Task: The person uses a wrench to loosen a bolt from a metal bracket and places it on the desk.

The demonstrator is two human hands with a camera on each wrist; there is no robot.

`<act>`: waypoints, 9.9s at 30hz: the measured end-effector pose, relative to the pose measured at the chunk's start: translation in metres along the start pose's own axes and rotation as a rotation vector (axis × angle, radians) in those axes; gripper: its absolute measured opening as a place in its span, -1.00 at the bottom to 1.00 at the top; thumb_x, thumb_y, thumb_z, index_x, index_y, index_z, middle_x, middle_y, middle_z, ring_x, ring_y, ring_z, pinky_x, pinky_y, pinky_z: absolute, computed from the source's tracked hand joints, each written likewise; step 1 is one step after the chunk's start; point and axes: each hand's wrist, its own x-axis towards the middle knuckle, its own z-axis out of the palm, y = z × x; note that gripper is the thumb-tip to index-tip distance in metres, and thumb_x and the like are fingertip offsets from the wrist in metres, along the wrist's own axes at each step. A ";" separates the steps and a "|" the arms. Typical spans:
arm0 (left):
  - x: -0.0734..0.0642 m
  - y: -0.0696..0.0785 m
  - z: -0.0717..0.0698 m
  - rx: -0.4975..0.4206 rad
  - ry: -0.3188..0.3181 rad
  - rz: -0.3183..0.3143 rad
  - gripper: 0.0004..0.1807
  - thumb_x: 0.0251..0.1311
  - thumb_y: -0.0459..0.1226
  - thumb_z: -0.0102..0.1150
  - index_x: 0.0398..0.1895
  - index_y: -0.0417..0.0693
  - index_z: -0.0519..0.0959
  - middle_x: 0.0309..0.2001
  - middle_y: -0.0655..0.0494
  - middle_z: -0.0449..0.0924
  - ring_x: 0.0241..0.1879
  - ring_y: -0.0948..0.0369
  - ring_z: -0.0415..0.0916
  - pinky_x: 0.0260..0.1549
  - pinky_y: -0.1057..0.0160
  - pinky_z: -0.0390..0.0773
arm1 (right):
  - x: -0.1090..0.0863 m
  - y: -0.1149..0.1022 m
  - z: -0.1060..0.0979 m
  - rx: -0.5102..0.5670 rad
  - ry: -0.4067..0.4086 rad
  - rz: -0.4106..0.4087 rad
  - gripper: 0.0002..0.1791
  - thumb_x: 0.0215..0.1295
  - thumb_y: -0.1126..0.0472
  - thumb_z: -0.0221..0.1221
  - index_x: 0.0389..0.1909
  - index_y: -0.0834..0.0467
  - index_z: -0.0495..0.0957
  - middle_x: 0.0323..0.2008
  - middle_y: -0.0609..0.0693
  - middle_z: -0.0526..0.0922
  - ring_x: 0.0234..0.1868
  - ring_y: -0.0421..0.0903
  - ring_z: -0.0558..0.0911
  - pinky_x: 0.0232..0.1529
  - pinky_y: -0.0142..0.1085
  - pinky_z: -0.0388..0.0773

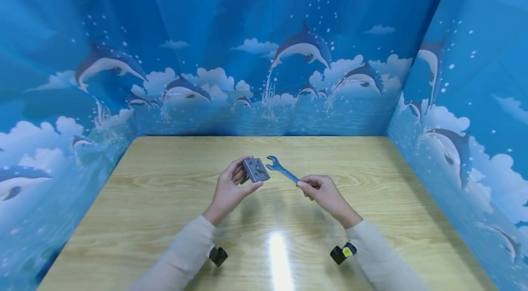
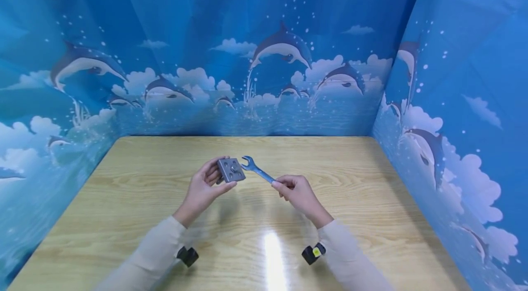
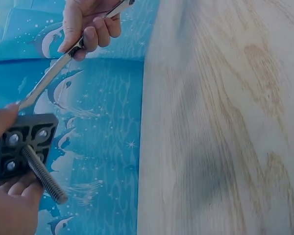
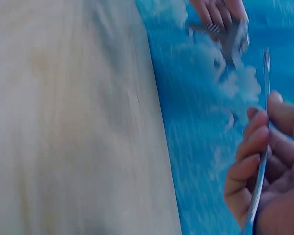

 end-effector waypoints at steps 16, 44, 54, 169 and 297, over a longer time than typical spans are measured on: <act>-0.002 0.000 0.006 -0.005 0.084 0.051 -0.16 -0.22 -0.43 0.52 0.27 -0.09 0.39 0.22 -0.09 0.47 0.19 0.05 0.47 0.15 0.30 0.50 | -0.016 -0.006 0.049 0.151 0.051 0.041 -0.65 0.39 0.14 0.12 -0.16 0.41 0.59 -0.64 -0.06 0.45 -0.68 -0.26 0.29 -0.69 -0.52 0.21; -0.006 0.007 -0.008 0.051 -0.069 0.150 -0.21 -0.10 -0.43 0.46 0.29 -0.17 0.36 0.24 -0.07 0.46 0.17 0.06 0.49 0.14 0.24 0.52 | -0.006 -0.007 0.044 0.115 -0.097 -0.018 -0.67 0.43 0.17 0.06 -0.10 0.38 0.61 -0.70 -0.10 0.34 -0.70 -0.27 0.23 -0.70 -0.50 0.20; -0.001 0.004 -0.020 0.053 -0.252 0.120 -0.22 -0.08 -0.32 0.48 0.29 0.05 0.37 0.25 0.08 0.46 0.19 0.15 0.47 0.17 0.23 0.51 | 0.037 0.004 0.013 -0.111 -0.260 -0.126 -0.65 0.41 0.11 0.09 -0.02 0.30 0.62 -0.46 0.15 0.59 -0.46 0.03 0.47 -0.45 -0.18 0.55; -0.009 0.002 -0.021 0.001 -0.350 0.042 -0.23 -0.11 -0.32 0.49 0.27 -0.05 0.41 0.23 -0.02 0.47 0.19 0.09 0.47 0.18 0.19 0.48 | 0.014 -0.004 0.024 -0.056 -0.166 0.050 -0.67 0.36 0.09 0.15 -0.11 0.29 0.64 -0.49 -0.05 0.50 -0.46 -0.12 0.39 -0.50 -0.33 0.39; -0.016 -0.019 -0.005 0.314 0.068 0.370 -0.20 -0.22 -0.31 0.56 0.21 -0.19 0.44 0.09 -0.13 0.57 0.04 0.02 0.59 0.04 0.27 0.59 | -0.019 -0.008 0.083 0.460 -0.113 0.200 -0.58 0.40 0.15 0.07 0.00 0.47 0.48 -0.60 -0.12 0.44 -0.68 -0.31 0.29 -0.75 -0.60 0.20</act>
